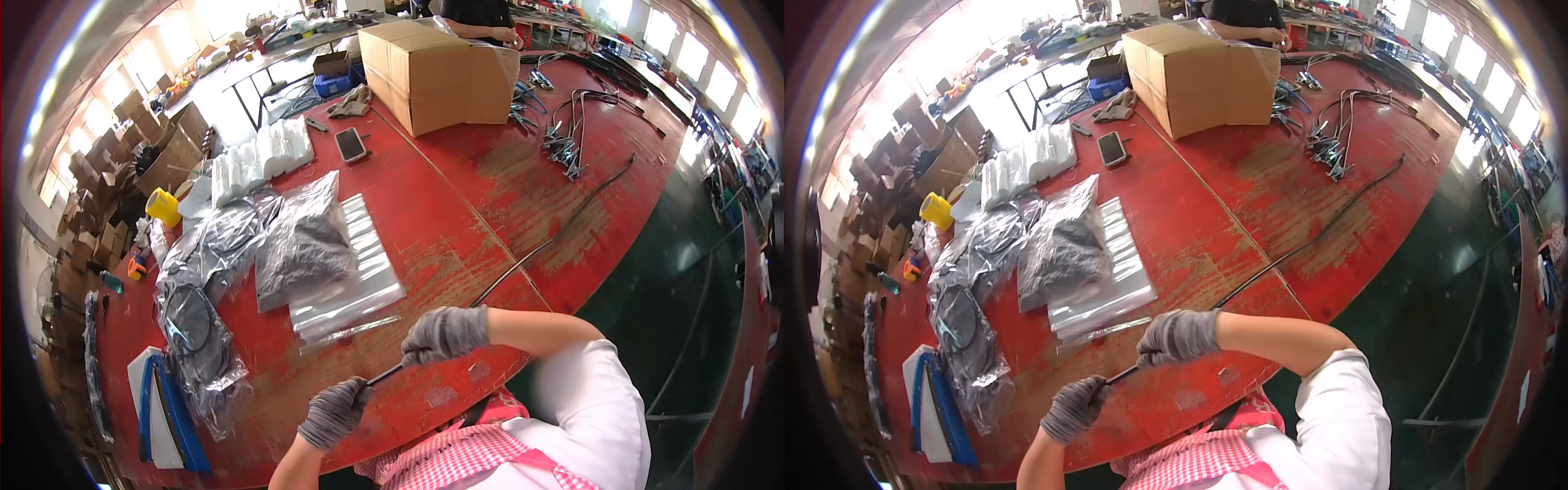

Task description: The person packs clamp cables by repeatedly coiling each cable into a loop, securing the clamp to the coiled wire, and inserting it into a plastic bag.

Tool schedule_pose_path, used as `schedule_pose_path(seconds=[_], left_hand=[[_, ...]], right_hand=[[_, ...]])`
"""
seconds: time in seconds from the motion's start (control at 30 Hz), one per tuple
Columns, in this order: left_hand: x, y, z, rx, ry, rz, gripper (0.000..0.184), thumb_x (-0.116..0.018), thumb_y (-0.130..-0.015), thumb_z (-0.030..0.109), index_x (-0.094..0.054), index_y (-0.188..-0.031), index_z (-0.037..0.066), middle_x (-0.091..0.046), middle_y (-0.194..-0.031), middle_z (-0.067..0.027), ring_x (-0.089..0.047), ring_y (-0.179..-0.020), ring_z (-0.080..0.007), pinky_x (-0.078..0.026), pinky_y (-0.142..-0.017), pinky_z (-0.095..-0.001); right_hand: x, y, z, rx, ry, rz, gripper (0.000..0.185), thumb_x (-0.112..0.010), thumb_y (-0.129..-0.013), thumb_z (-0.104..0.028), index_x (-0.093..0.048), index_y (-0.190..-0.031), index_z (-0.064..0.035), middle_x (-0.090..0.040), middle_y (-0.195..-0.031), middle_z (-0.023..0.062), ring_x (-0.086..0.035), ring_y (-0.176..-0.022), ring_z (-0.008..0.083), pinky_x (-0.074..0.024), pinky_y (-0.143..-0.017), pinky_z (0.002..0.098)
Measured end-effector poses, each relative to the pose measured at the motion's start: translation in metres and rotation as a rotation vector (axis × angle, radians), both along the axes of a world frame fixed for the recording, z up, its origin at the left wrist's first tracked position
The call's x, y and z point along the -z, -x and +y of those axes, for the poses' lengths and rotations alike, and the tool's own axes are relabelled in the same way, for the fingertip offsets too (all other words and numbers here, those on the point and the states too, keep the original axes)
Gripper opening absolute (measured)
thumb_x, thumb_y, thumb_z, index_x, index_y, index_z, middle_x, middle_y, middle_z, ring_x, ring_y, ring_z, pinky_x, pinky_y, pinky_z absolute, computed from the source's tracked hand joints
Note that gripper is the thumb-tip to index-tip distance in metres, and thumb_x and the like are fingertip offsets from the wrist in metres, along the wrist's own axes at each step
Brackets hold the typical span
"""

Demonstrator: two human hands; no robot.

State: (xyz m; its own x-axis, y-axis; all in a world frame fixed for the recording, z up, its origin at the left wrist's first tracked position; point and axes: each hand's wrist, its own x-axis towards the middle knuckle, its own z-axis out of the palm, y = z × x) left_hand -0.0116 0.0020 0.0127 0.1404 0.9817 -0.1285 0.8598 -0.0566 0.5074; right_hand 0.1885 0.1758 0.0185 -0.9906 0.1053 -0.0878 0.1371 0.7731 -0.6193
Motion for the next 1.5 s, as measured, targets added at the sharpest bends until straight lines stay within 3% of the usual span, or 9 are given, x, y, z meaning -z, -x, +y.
schedule_pose_path(seconds=[0.27, 0.47, 0.67, 0.8, 0.93, 1.17, 1.3, 1.37, 1.5], left_hand=[[0.023, 0.007, -0.028, -0.286, -0.142, 0.525, 0.014, -0.054, -0.081, 0.022, -0.055, -0.081, 0.008, -0.059, -0.072, -0.0117, -0.058, -0.066, -0.0284, -0.045, -0.058, -0.0393], [0.009, 0.044, -0.036, -0.22, 0.212, -1.103, 0.03, -0.052, -0.089, 0.034, -0.054, -0.083, 0.005, -0.046, -0.061, 0.0033, -0.043, -0.052, -0.0072, -0.038, -0.051, -0.0224], [0.036, 0.115, -0.072, -0.573, -0.124, -1.041, 0.033, -0.048, -0.09, 0.038, -0.049, -0.074, 0.009, -0.04, -0.053, 0.0031, -0.033, -0.042, -0.0073, -0.032, -0.041, -0.026], [0.039, 0.22, -0.126, -0.629, -0.331, -2.052, 0.03, -0.041, -0.093, 0.035, -0.053, -0.081, 0.011, -0.034, -0.048, 0.0045, -0.031, -0.036, -0.0078, -0.027, -0.03, -0.0241], [0.001, 0.193, -0.124, -0.577, -0.366, -1.818, 0.027, -0.042, -0.094, 0.03, -0.054, -0.083, 0.009, -0.037, -0.05, 0.0045, -0.031, -0.036, -0.0071, -0.032, -0.034, -0.0221], [-0.042, 0.023, -0.024, -0.447, 0.194, -0.555, 0.023, -0.041, -0.094, 0.027, -0.051, -0.09, 0.006, -0.05, -0.064, 0.0006, -0.049, -0.053, -0.0115, -0.04, -0.046, -0.0234], [-0.025, 0.035, -0.031, -0.376, 0.298, -0.96, 0.04, -0.038, -0.093, 0.04, -0.059, -0.09, 0.006, -0.046, -0.056, 0.0024, -0.037, -0.041, -0.005, -0.033, -0.036, -0.0205], [-0.011, 0.066, -0.035, -0.364, 0.71, -1.926, 0.041, -0.042, -0.091, 0.044, -0.055, -0.083, 0.007, -0.032, -0.044, 0.0045, -0.025, -0.03, -0.0071, -0.023, -0.028, -0.0223], [0.002, 0.111, -0.069, -0.406, 0.385, -2.083, 0.041, -0.043, -0.09, 0.047, -0.053, -0.086, 0.007, -0.024, -0.045, 0.0069, -0.018, -0.031, -0.0035, -0.017, -0.028, -0.0199]], right_hand=[[0.019, 0.041, -0.042, 0.202, -0.383, 0.119, 0.02, -0.056, -0.078, -0.026, -0.059, -0.086, -0.0074, -0.06, -0.076, 0.0127, -0.06, -0.073, 0.0298, -0.0478, -0.063, 0.0406], [0.005, 0.038, -0.043, 0.263, -0.44, 0.542, 0.022, -0.059, -0.077, -0.025, -0.055, -0.09, -0.0086, -0.055, -0.076, 0.01, -0.058, -0.07, 0.027, -0.0461, -0.057, 0.0388], [0.03, 0.01, -0.002, 0.4, -0.496, 0.426, 0.022, -0.059, -0.08, -0.033, -0.056, -0.084, -0.0118, -0.054, -0.07, 0.0083, -0.057, -0.064, 0.0268, -0.045, -0.053, 0.0382], [0.104, -0.076, 0.066, 0.636, -0.576, 0.241, 0.02, -0.054, -0.082, -0.03, -0.054, -0.076, -0.0111, -0.055, -0.066, 0.0104, -0.057, -0.063, 0.0282, -0.0453, -0.052, 0.0384], [0.109, -0.072, 0.033, 0.401, -0.764, -0.141, 0.027, -0.049, -0.084, -0.034, -0.051, -0.067, -0.0125, -0.052, -0.059, 0.0112, -0.056, -0.054, 0.0274, -0.0432, -0.044, 0.0392], [0.012, 0.035, -0.064, -0.024, -0.393, 0.665, 0.034, -0.053, -0.08, -0.044, -0.049, -0.071, -0.0122, -0.05, -0.058, 0.0071, -0.055, -0.052, 0.0269, -0.0424, -0.043, 0.0374], [0.003, 0.038, -0.035, 0.267, -0.394, 0.586, 0.033, -0.054, -0.081, -0.041, -0.051, -0.08, -0.0091, -0.053, -0.064, 0.0097, -0.057, -0.059, 0.0271, -0.0445, -0.049, 0.0378], [0.032, 0.026, -0.018, 0.398, -0.345, 0.387, 0.029, -0.054, -0.082, -0.036, -0.051, -0.081, -0.0073, -0.055, -0.067, 0.0119, -0.058, -0.063, 0.0279, -0.0447, -0.051, 0.0386], [0.11, -0.044, 0.044, 0.529, -0.424, 0.14, 0.017, -0.052, -0.08, -0.025, -0.056, -0.081, -0.0087, -0.057, -0.073, 0.0139, -0.058, -0.07, 0.03, -0.0463, -0.063, 0.0412]])
